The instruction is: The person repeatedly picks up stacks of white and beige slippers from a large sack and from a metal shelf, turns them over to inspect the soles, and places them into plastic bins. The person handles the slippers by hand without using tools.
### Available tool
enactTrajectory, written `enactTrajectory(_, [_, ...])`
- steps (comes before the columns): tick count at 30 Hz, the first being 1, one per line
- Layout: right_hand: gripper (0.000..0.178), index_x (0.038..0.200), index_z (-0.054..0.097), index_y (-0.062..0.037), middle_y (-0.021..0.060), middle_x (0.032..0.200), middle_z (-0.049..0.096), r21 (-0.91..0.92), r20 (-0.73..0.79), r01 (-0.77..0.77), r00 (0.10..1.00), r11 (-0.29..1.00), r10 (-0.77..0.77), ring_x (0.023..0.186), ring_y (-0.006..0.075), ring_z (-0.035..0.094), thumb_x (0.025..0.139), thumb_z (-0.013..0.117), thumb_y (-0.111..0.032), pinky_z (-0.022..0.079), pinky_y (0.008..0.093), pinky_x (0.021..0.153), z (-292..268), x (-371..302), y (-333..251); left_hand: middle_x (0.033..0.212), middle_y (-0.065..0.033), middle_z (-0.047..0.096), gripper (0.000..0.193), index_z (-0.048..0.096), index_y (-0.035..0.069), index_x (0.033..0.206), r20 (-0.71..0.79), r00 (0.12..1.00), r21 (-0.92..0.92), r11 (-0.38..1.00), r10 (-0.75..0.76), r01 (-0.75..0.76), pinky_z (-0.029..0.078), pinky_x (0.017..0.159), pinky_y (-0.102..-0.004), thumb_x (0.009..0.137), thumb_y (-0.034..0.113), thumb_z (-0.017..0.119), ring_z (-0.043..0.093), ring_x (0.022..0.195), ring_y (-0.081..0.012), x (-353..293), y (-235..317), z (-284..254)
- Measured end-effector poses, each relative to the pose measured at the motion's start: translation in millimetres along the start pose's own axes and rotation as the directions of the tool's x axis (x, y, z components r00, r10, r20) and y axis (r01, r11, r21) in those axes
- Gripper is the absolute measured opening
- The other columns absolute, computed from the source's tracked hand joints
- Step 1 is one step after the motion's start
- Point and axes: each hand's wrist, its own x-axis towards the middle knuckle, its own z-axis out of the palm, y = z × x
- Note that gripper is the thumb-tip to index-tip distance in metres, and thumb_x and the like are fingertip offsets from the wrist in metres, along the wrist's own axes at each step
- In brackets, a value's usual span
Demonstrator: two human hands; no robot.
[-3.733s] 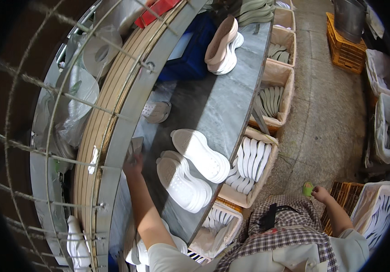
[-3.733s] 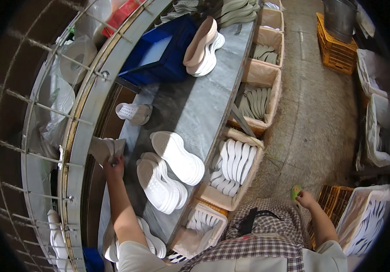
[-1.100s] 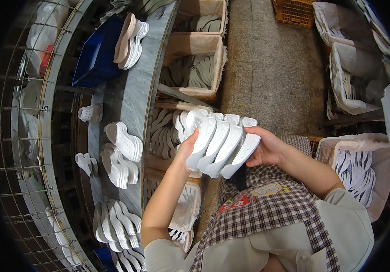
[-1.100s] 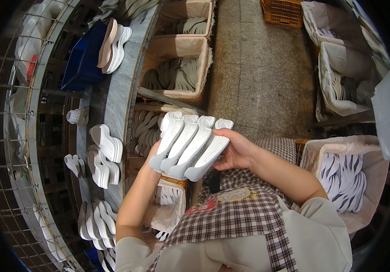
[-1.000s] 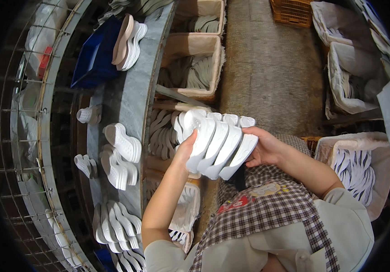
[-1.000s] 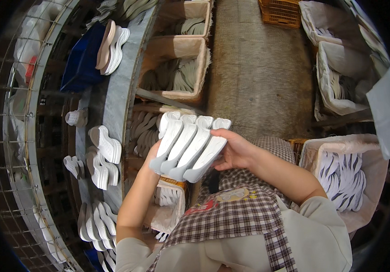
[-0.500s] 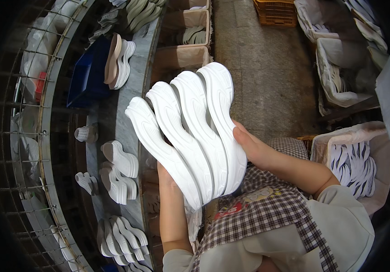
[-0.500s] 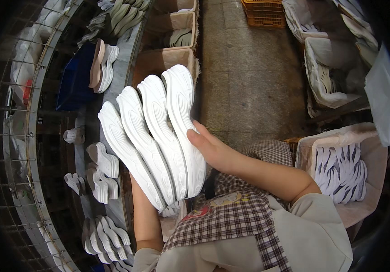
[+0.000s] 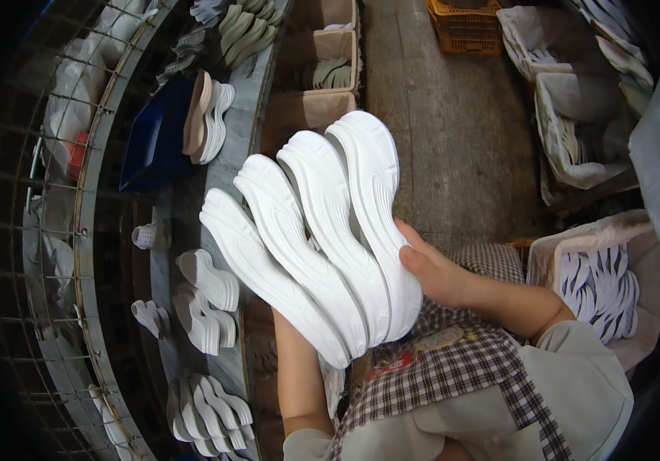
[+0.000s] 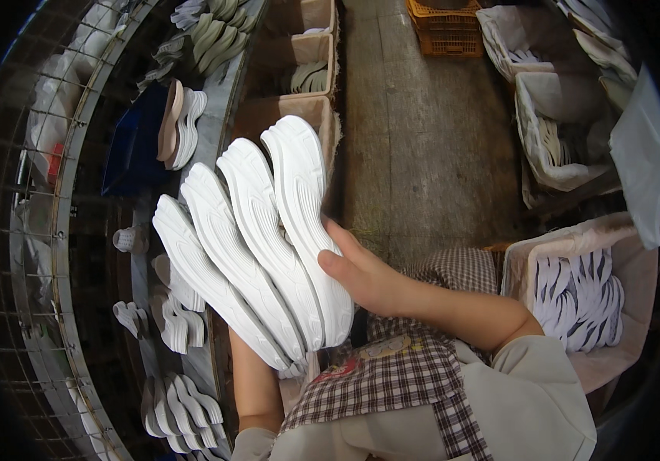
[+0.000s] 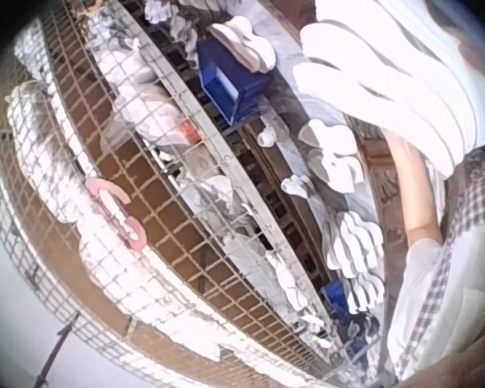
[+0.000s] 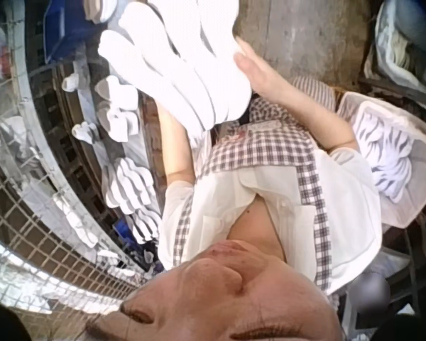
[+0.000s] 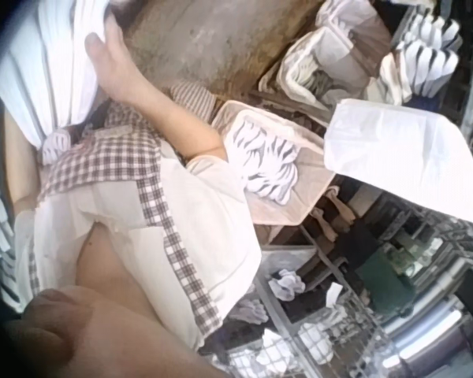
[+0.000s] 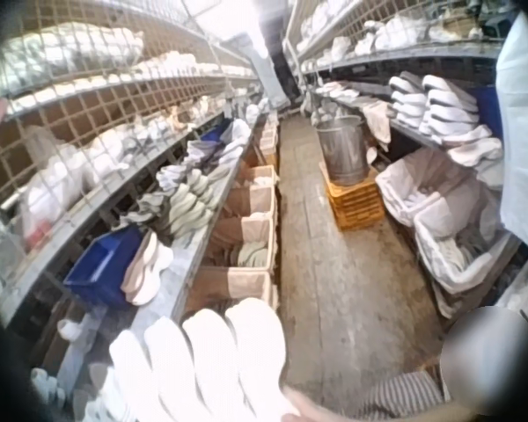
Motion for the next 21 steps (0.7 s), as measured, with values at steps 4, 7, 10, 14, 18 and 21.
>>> enactTrajectory(4, [0.069,0.145,0.005,0.0053,0.0239,0.147,0.020,0.028,0.027,-0.022,0.999,0.999,0.022,0.137,0.0318,0.021,0.097,0.036,-0.032,0.018,0.0395,0.112,-0.9,-1.9,-4.9,0.110,-0.0195,0.058,0.039,0.045,-0.006,0.123,0.001,1.000,-0.002,1.000,0.008,-0.008,0.057,0.069,-0.0356,0.094,0.019,0.051,0.062,0.092,-0.0250,0.5,1.2,-3.0])
enactTrajectory(7, [0.070,0.145,0.008,0.0055,0.0237,0.147,0.020,0.057,0.035,-0.071,0.997,0.996,0.069,0.137,0.0314,0.021,0.095,0.042,-0.030,0.018,0.0393,0.111,-3.3,-3.7,-8.3,0.110,-0.0194,0.058,0.039,0.045,-0.006,0.123,0.002,1.000,0.002,1.000,0.014,-0.014,0.056,0.069,-0.0355,0.094,0.019,0.051,0.062,0.091,-0.0249,-0.3,1.7,-3.4])
enactTrajectory(10, [0.074,0.144,0.012,0.0059,0.0236,0.146,0.022,0.072,0.066,-0.083,0.995,0.994,0.078,0.136,0.0312,0.023,0.093,0.051,-0.029,0.020,0.0397,0.111,-7.8,-3.4,-7.2,0.110,-0.0192,0.058,0.039,0.045,-0.006,0.122,-0.001,1.000,-0.005,1.000,0.014,-0.014,0.056,0.068,-0.0353,0.094,0.019,0.052,0.062,0.091,-0.0247,-2.6,2.4,-3.1])
enactTrajectory(14, [0.086,0.143,0.016,0.0057,0.0240,0.144,0.022,-0.040,0.053,-0.095,0.994,0.995,0.097,0.135,0.0329,0.023,0.085,0.065,-0.035,0.022,0.0417,0.110,-14.3,-2.1,0.1,0.109,-0.0189,0.058,0.038,0.045,-0.006,0.122,0.002,1.000,-0.002,1.000,0.021,-0.021,0.056,0.068,-0.0351,0.094,0.019,0.052,0.062,0.090,-0.0246,-4.7,3.6,-4.0])
enactTrajectory(18, [0.097,0.142,0.019,0.0050,0.0235,0.140,0.021,-0.133,0.033,-0.136,0.989,0.982,0.141,0.133,0.0353,0.021,0.077,0.072,-0.043,0.023,0.0433,0.109,-20.3,-1.2,5.2,0.109,-0.0187,0.058,0.038,0.045,-0.006,0.121,-0.002,1.000,-0.007,1.000,0.023,-0.023,0.056,0.067,-0.0348,0.094,0.020,0.052,0.061,0.090,-0.0244,-8.4,4.3,-6.4])
enactTrajectory(21, [0.102,0.142,0.020,0.0048,0.0226,0.138,0.022,-0.164,0.020,-0.159,0.986,0.973,0.165,0.133,0.0359,0.021,0.073,0.075,-0.047,0.023,0.0436,0.109,-22.3,-0.6,6.6,0.108,-0.0185,0.058,0.038,0.046,-0.006,0.121,-0.012,0.999,-0.006,1.000,0.030,-0.031,0.056,0.067,-0.0347,0.094,0.020,0.052,0.061,0.089,-0.0243,-12.7,4.5,-7.7])
